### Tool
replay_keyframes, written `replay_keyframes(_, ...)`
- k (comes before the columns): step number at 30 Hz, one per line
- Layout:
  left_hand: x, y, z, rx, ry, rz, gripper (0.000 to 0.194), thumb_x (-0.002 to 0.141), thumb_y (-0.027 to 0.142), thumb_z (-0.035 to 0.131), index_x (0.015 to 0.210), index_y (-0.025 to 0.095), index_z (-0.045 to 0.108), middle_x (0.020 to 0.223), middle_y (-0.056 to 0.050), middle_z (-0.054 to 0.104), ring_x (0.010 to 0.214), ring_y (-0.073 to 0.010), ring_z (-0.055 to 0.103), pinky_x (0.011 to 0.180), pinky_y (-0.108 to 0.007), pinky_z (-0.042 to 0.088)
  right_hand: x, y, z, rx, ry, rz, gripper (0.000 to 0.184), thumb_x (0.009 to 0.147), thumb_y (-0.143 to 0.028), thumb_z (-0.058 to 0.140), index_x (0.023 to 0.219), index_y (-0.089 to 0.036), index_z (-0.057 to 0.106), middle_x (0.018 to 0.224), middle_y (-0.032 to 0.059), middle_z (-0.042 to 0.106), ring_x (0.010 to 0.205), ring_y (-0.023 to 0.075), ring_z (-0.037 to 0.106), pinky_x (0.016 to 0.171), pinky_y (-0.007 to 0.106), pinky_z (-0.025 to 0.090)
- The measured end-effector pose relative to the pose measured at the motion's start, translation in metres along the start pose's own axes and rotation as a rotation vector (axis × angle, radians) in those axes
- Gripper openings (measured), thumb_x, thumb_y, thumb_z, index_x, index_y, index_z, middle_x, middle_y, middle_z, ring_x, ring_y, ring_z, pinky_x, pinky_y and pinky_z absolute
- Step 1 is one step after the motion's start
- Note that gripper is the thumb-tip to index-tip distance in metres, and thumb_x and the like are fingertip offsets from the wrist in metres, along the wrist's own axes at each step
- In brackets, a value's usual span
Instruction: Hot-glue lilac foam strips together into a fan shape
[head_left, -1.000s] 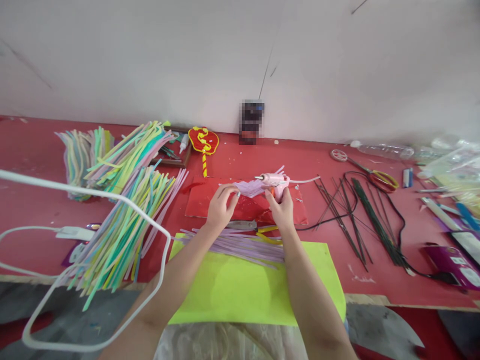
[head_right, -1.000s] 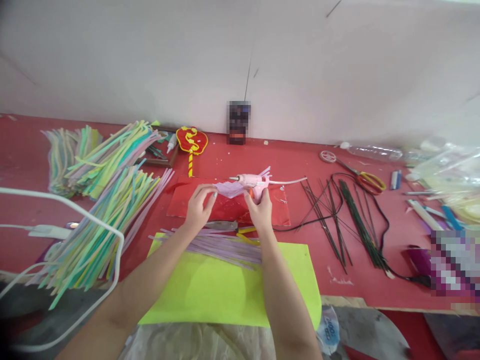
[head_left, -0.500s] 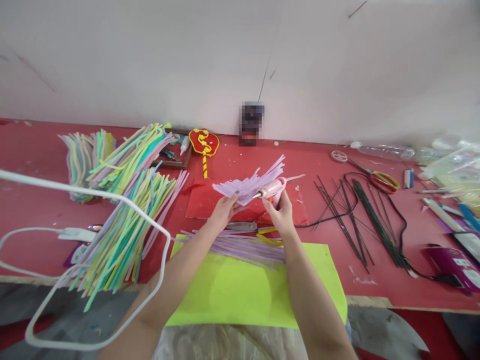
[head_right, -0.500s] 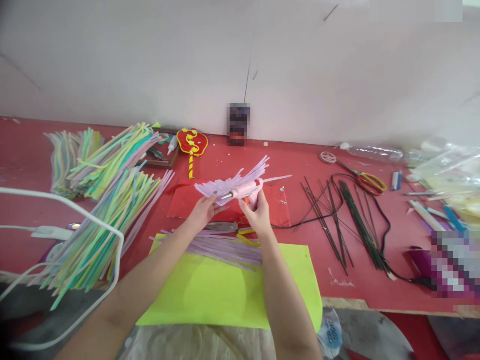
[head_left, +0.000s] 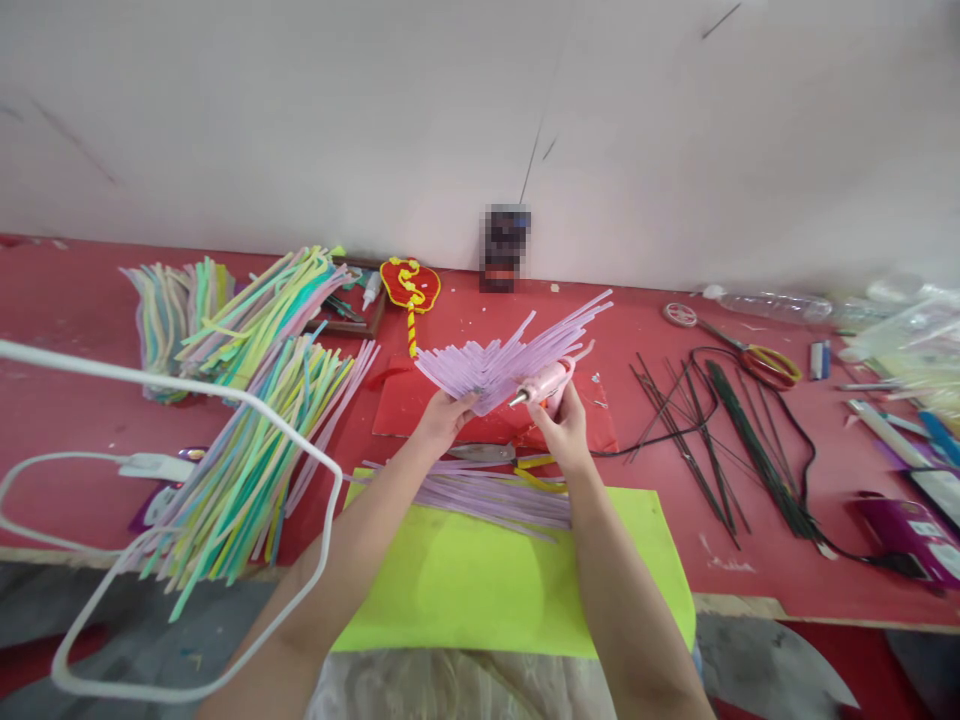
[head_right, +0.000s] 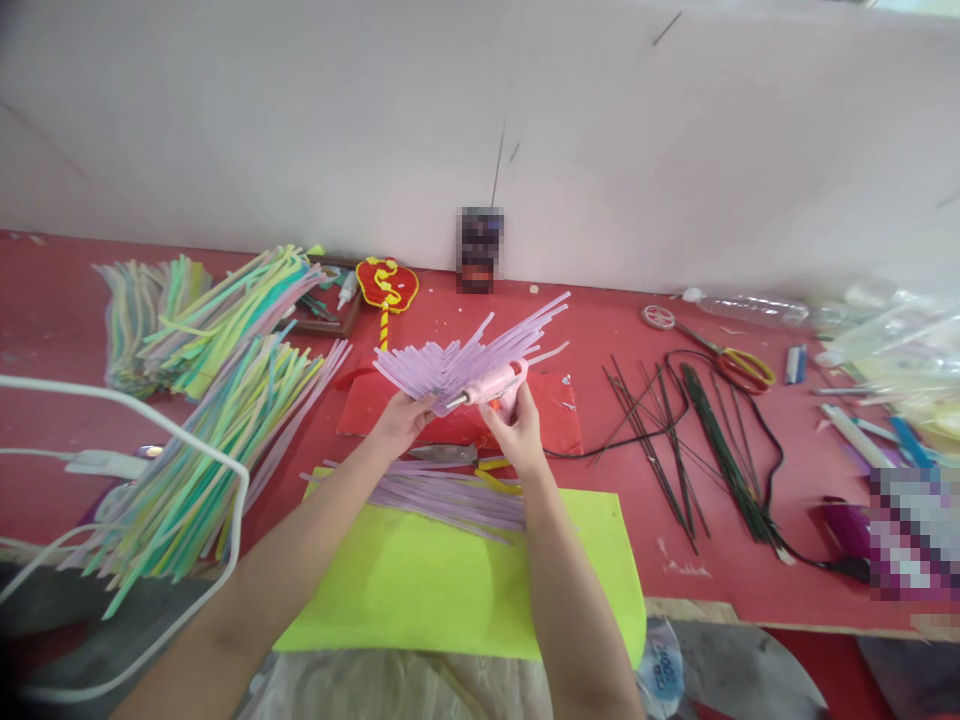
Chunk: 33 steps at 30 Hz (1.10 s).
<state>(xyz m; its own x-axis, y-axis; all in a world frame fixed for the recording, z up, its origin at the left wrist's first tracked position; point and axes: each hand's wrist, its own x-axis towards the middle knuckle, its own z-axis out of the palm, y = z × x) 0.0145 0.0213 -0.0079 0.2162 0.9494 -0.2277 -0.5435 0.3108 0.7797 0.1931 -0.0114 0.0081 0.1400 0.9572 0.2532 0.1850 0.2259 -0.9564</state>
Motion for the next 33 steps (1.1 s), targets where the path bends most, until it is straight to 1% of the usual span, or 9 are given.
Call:
replay_keyframes(4,0.002,0.0,0.0,0.002,0.014,-0.007,0.041,0.058,0.024,0.081,0.095,0.013,0.066,0.101,-0.009,0.071,0.098,-0.0236,0.066,0.094,-0.04,0.049,0.001,0.001,0.001,0.001,0.024,-0.003,0.049,0.074,-0.045,0.061,0.113,-0.017,0.051,0.103,0.0082,0.063,0.094,0.0217,0.058,0.084,0.036,0.048)
replay_keyframes(11,0.009,0.003,-0.01,0.019,0.135,0.079,0.031,0.061,0.022,0.077,0.087,0.014,0.063,0.089,-0.003,0.072,0.086,-0.0158,0.067,0.09,-0.034,0.05,0.003,-0.001,0.004,-0.039,0.089,-0.012,0.056,0.073,-0.043,0.06,0.121,-0.016,0.047,0.097,0.0058,0.061,0.086,0.0179,0.057,0.079,0.031,0.047)
replay_keyframes(14,0.013,0.004,-0.017,0.044,0.168,0.116,0.033,0.063,0.022,0.076,0.092,0.015,0.062,0.088,-0.002,0.071,0.084,-0.0135,0.067,0.09,-0.033,0.05,0.005,-0.002,0.005,-0.077,0.1,0.024,0.056,0.073,-0.043,0.06,0.12,-0.015,0.047,0.086,0.0027,0.059,0.076,0.0153,0.054,0.073,0.028,0.047)
replay_keyframes(17,0.014,0.004,-0.021,0.071,0.199,0.135,0.04,0.064,0.022,0.075,0.1,0.015,0.06,0.09,-0.003,0.07,0.086,-0.0138,0.066,0.091,-0.033,0.049,0.007,0.002,0.005,-0.098,0.101,0.063,0.055,0.073,-0.044,0.06,0.118,-0.015,0.048,0.077,-0.0006,0.056,0.067,0.0129,0.05,0.067,0.025,0.046)
replay_keyframes(21,0.012,0.005,-0.022,0.08,0.207,0.172,0.045,0.065,0.025,0.074,0.105,0.016,0.058,0.095,-0.004,0.07,0.091,-0.015,0.066,0.093,-0.034,0.048,0.012,0.01,0.004,-0.09,0.099,0.068,0.053,0.072,-0.044,0.061,0.115,-0.016,0.049,0.077,-0.0015,0.055,0.065,0.0117,0.048,0.063,0.023,0.043)
replay_keyframes(24,0.011,0.008,-0.021,0.042,0.221,0.218,0.042,0.064,0.027,0.075,0.101,0.016,0.06,0.096,-0.005,0.069,0.092,-0.0158,0.066,0.094,-0.036,0.046,0.015,0.017,0.003,-0.103,0.108,0.058,0.045,0.072,-0.044,0.061,0.106,-0.016,0.051,0.074,-0.0027,0.051,0.062,0.0108,0.045,0.059,0.023,0.04)
replay_keyframes(28,0.011,0.012,-0.02,0.013,0.291,0.271,0.034,0.063,0.028,0.075,0.092,0.015,0.062,0.094,-0.005,0.069,0.09,-0.0161,0.066,0.094,-0.035,0.047,0.017,0.022,0.002,-0.198,0.112,0.068,0.031,0.071,-0.045,0.061,0.08,-0.019,0.047,0.064,-0.0059,0.04,0.056,0.0091,0.036,0.052,0.022,0.033)
replay_keyframes(30,0.011,0.013,-0.021,0.04,0.324,0.293,0.031,0.064,0.028,0.073,0.09,0.014,0.063,0.097,-0.006,0.069,0.092,-0.0171,0.066,0.093,-0.035,0.047,0.017,0.023,0.002,-0.266,0.112,0.076,0.032,0.071,-0.046,0.061,0.073,-0.021,0.041,0.06,-0.0071,0.035,0.055,0.0085,0.032,0.05,0.022,0.03)
replay_keyframes(33,0.011,0.015,-0.022,0.095,0.377,0.323,0.029,0.067,0.029,0.071,0.091,0.014,0.063,0.102,-0.009,0.069,0.098,-0.0199,0.065,0.094,-0.036,0.047,0.016,0.021,0.002,-0.352,0.096,0.088,0.036,0.071,-0.047,0.059,0.069,-0.022,0.034,0.058,-0.008,0.031,0.054,0.0082,0.03,0.049,0.021,0.026)
